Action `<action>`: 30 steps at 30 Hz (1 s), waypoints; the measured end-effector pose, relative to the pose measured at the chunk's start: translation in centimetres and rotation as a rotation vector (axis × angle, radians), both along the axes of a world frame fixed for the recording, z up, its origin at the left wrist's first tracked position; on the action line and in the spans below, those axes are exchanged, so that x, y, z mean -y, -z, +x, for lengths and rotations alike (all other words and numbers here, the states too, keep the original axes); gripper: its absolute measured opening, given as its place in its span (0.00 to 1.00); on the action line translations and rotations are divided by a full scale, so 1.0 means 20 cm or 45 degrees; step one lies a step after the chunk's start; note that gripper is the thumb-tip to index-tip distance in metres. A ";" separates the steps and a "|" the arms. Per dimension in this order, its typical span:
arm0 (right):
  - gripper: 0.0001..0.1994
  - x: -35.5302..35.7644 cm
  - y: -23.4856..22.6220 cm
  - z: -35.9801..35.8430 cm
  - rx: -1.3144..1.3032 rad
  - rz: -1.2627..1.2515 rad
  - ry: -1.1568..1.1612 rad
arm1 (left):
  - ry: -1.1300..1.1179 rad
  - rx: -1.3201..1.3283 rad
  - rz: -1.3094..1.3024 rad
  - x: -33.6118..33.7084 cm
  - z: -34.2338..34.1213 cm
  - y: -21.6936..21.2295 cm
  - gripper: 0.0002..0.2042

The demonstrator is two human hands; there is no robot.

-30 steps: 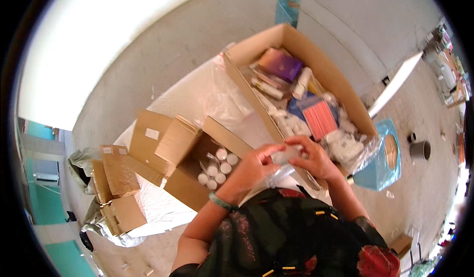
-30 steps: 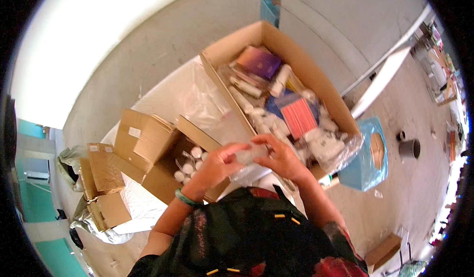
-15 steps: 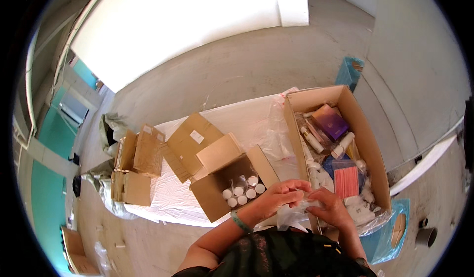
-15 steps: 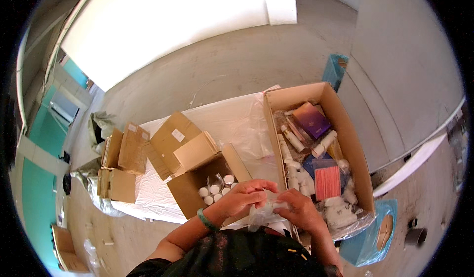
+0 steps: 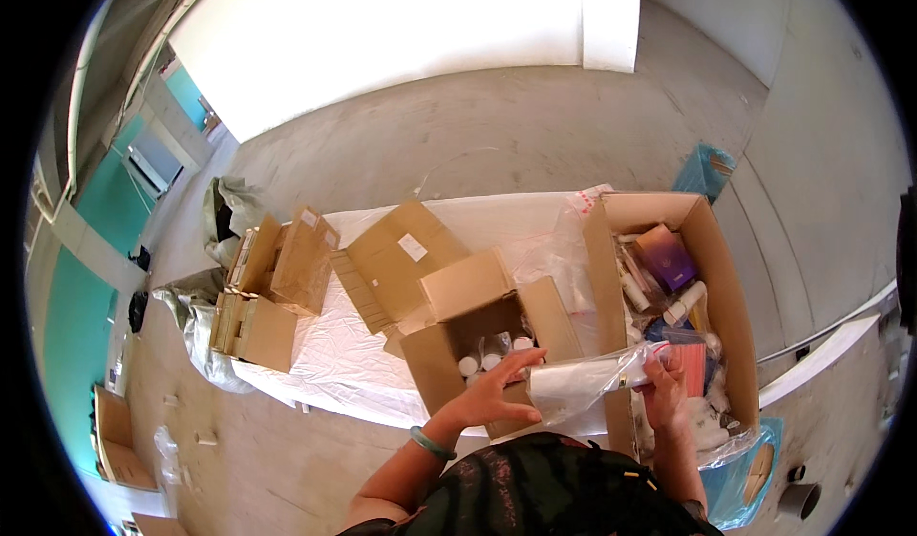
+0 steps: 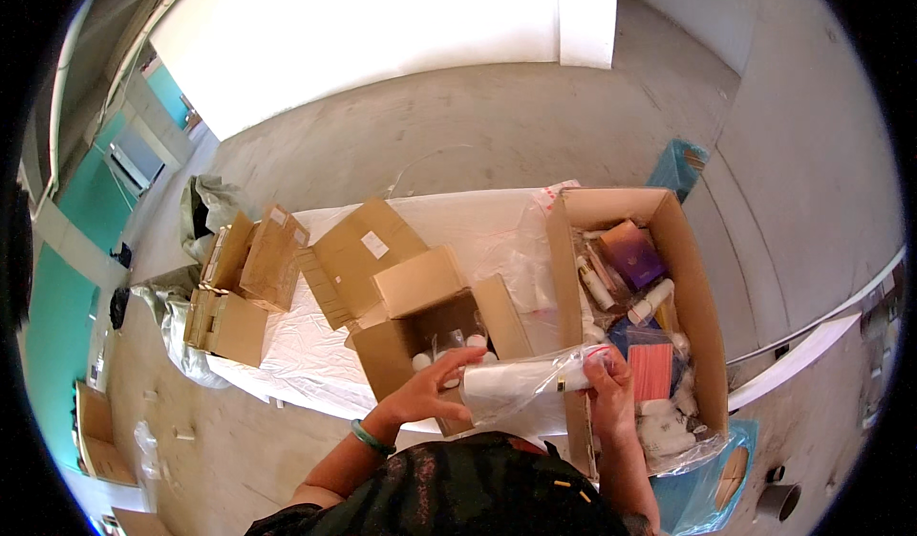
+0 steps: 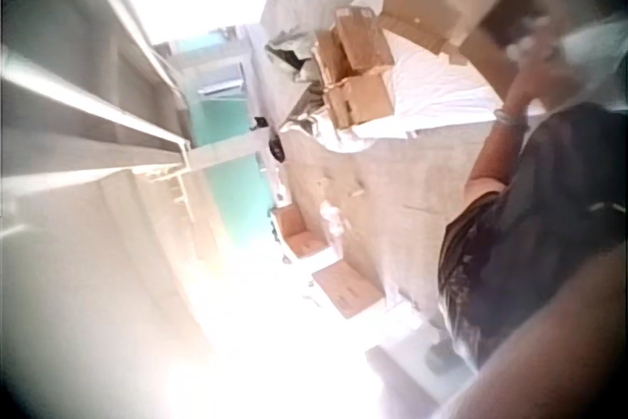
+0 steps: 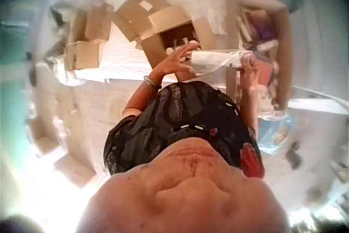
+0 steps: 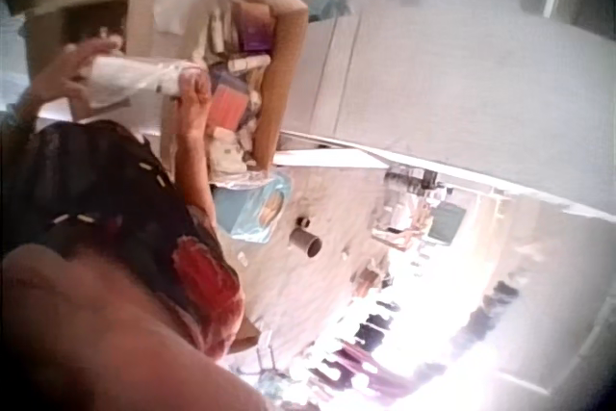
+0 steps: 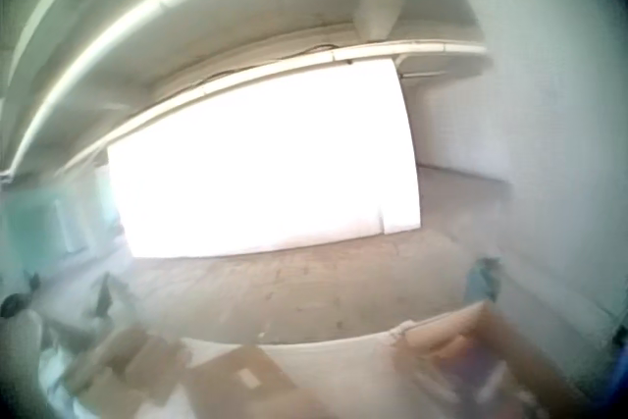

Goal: The person takes cylindrical tubes from a large container, places them individually into plastic bags, and then puts the bagged items into a cardboard box.

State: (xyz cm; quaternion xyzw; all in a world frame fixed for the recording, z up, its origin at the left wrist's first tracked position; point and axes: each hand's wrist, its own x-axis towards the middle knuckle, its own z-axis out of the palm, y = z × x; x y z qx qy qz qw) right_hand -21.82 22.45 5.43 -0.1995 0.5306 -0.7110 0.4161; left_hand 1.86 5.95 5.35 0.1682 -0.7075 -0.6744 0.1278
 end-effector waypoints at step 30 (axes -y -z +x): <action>0.14 0.39 0.12 0.68 0.164 0.175 -0.060 | -0.582 -0.307 0.369 0.29 0.42 0.16 0.14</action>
